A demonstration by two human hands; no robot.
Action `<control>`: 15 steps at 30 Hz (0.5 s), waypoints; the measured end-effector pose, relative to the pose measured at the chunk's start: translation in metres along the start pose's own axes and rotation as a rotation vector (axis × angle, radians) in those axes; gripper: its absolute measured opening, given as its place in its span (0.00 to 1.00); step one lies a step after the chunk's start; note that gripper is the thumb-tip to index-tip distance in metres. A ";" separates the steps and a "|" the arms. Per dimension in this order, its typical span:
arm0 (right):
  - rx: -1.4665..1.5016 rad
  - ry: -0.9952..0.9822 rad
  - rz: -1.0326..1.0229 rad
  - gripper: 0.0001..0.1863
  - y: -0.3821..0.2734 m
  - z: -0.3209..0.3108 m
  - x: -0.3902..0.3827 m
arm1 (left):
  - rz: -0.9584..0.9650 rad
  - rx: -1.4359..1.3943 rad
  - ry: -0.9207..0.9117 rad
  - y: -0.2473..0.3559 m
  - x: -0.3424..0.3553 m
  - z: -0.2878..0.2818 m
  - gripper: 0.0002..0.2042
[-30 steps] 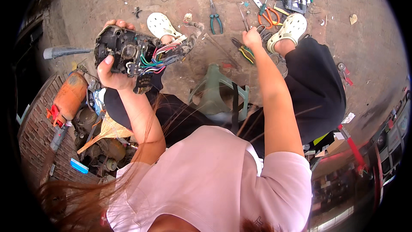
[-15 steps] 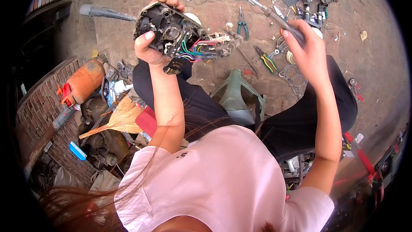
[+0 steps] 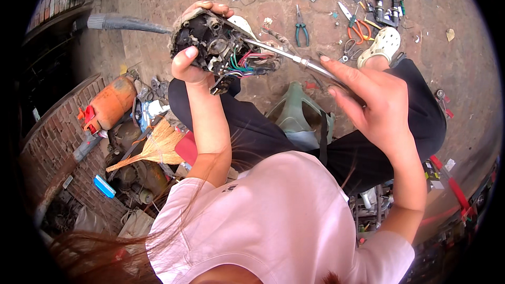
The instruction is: The person sits on a stool and uses pliers and a screwdriver to disassemble a mechanical part with wires. They remove a black plastic cover and separate internal components, placing them on the floor.
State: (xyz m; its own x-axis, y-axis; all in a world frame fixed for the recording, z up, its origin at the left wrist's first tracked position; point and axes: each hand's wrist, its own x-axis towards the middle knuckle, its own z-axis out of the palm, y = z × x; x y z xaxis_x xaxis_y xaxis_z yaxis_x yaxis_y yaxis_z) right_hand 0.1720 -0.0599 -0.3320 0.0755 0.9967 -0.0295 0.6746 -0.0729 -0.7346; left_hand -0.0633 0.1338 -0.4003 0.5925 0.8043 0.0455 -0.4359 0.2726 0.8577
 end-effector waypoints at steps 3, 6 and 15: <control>0.185 0.008 -0.002 0.22 0.025 0.006 0.009 | -0.061 -0.040 0.016 -0.004 0.000 -0.001 0.37; 0.401 -0.122 0.144 0.20 0.046 0.008 0.012 | -0.127 -0.087 -0.001 -0.010 0.005 -0.005 0.37; 0.718 -0.202 0.123 0.18 0.091 0.027 0.016 | -0.290 -0.706 0.078 -0.035 0.005 -0.011 0.34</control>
State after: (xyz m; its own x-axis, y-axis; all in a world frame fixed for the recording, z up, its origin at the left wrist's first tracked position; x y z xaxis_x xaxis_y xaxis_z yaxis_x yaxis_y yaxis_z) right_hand 0.2146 -0.0500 -0.4171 -0.0634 0.9751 -0.2127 0.0204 -0.2118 -0.9771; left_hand -0.0526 0.1339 -0.4357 0.7107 0.6773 -0.1902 -0.6157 0.7296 0.2977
